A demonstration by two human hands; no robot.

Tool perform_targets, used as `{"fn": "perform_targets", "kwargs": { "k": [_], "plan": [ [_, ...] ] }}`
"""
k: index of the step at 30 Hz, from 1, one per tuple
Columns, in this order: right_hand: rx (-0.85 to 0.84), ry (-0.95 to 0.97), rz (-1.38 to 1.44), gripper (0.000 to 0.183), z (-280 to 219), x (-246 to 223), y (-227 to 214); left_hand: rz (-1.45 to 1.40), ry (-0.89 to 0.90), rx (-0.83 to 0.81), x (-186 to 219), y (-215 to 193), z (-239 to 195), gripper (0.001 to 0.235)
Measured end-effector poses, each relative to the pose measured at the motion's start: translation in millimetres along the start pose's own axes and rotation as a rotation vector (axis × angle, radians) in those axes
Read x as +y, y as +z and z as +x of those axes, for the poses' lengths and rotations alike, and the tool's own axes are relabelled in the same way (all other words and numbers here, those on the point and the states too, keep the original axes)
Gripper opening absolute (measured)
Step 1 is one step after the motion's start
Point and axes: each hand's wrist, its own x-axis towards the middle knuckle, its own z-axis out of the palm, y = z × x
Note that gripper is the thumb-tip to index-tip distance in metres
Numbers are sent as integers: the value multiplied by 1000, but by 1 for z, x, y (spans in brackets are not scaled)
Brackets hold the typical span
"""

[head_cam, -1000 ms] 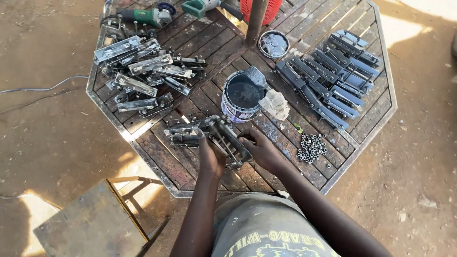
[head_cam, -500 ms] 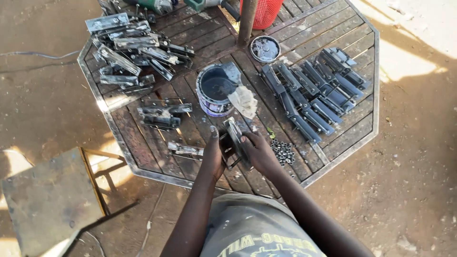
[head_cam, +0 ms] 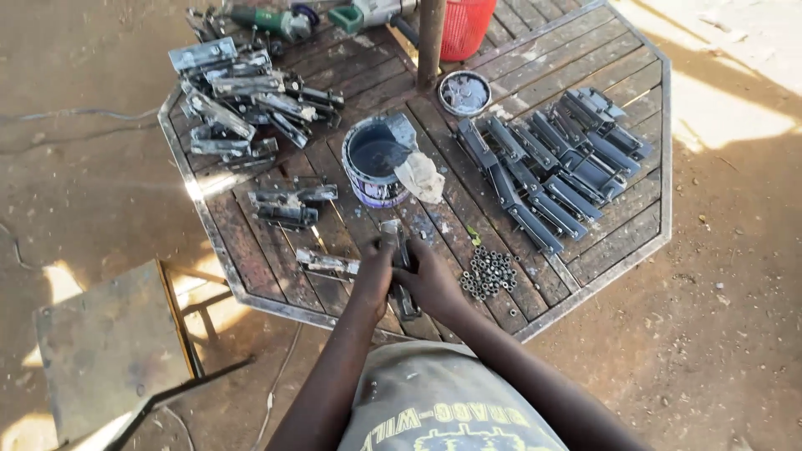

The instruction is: Applying black sealant or paint to metal brackets using a cloth

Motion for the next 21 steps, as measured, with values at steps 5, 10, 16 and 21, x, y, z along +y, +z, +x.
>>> {"fn": "perform_targets", "kwargs": {
  "k": [5,10,16,21],
  "plan": [
    [18,-67,-82,35,-6,-43,-10,-204,72,-76,28,-13,-10,72],
    [186,107,-133,47,6,-7,-8,-138,154,-17,58,-29,5,72],
    [131,-49,280,9,1,-9,-15,11,255,-42,58,-20,28,67],
    [173,11,463,31,-7,-17,-21,-12,257,32,83,-6,-9,65]
  ]
}}
